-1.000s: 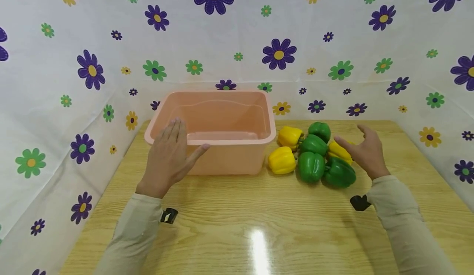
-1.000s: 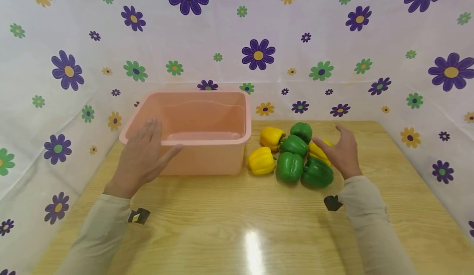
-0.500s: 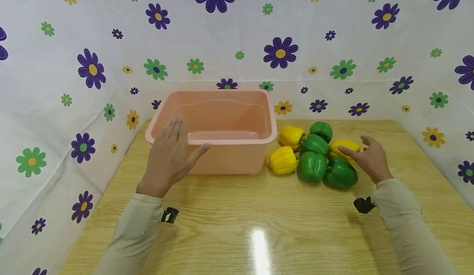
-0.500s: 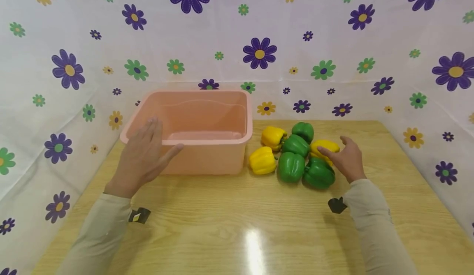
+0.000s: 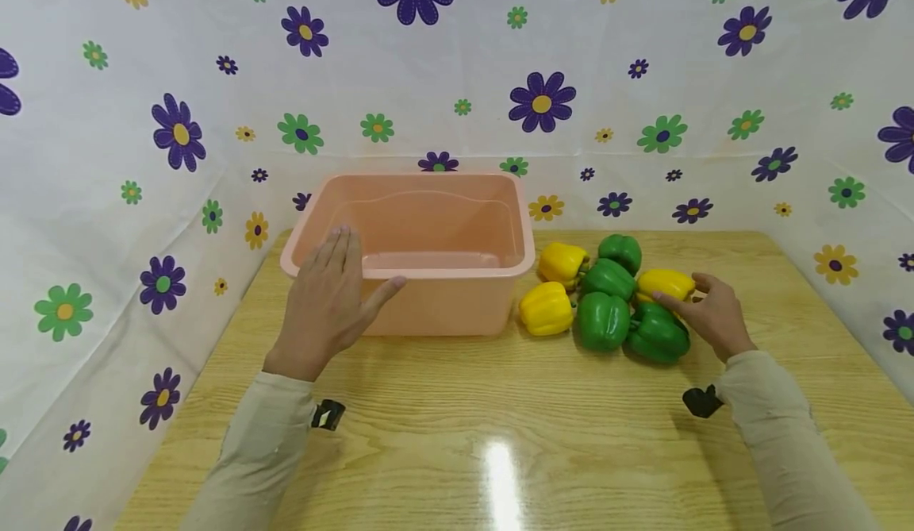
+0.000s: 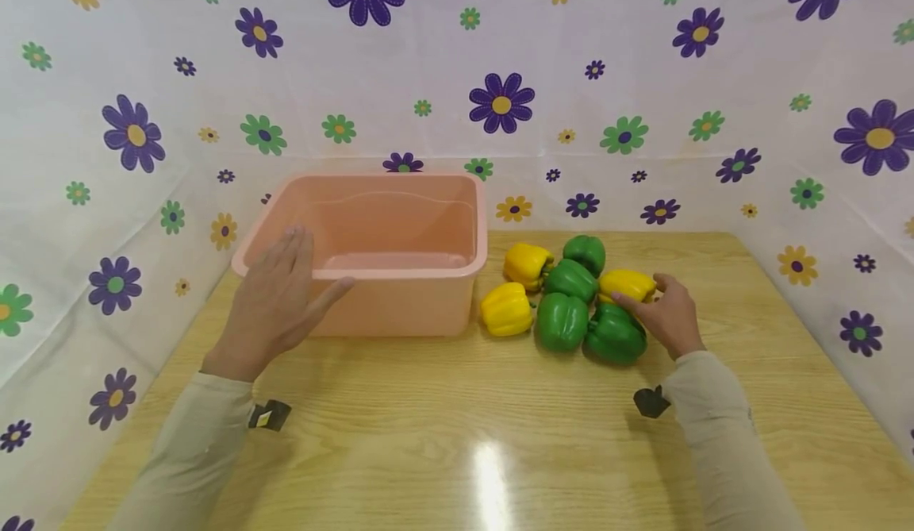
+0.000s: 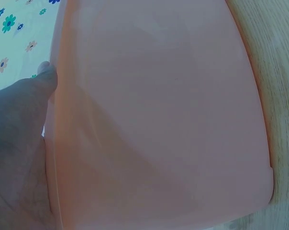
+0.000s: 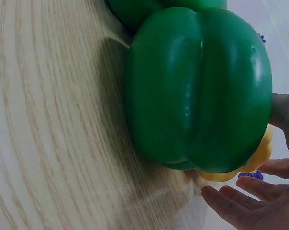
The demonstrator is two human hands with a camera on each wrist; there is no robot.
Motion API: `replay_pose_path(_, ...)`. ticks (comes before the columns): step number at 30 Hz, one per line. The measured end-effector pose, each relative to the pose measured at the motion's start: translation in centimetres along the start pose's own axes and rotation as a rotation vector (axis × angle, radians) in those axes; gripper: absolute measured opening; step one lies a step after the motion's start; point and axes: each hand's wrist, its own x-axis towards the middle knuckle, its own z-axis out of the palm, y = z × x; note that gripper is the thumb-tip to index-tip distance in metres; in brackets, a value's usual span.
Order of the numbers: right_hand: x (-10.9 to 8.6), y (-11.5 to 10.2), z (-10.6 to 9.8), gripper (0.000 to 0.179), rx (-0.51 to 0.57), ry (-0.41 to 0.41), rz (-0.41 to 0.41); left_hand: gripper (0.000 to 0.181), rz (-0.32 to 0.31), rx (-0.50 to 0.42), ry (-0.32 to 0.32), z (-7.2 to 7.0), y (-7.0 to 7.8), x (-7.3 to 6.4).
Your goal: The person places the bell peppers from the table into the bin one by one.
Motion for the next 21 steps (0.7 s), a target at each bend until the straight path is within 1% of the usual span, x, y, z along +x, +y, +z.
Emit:
replay_pose_path(9, 0.10, 0.21, -0.03, 0.100, 0.072, -0.038, 0.018, 0.098, -0.005, -0.005, -0.013, -0.14, 0.09, 0.02)
replay_pose_path(13, 0.13, 0.34, 0.05, 0.099, 0.105, -0.045, 0.030, 0.098, -0.005, -0.004, -0.009, -0.08, 0.05, -0.03)
replay_pose_path(21, 0.20, 0.46, 0.10, 0.103, 0.115, -0.062, 0.082, 0.099, -0.007, -0.003, -0.018, -0.14, 0.01, -0.11)
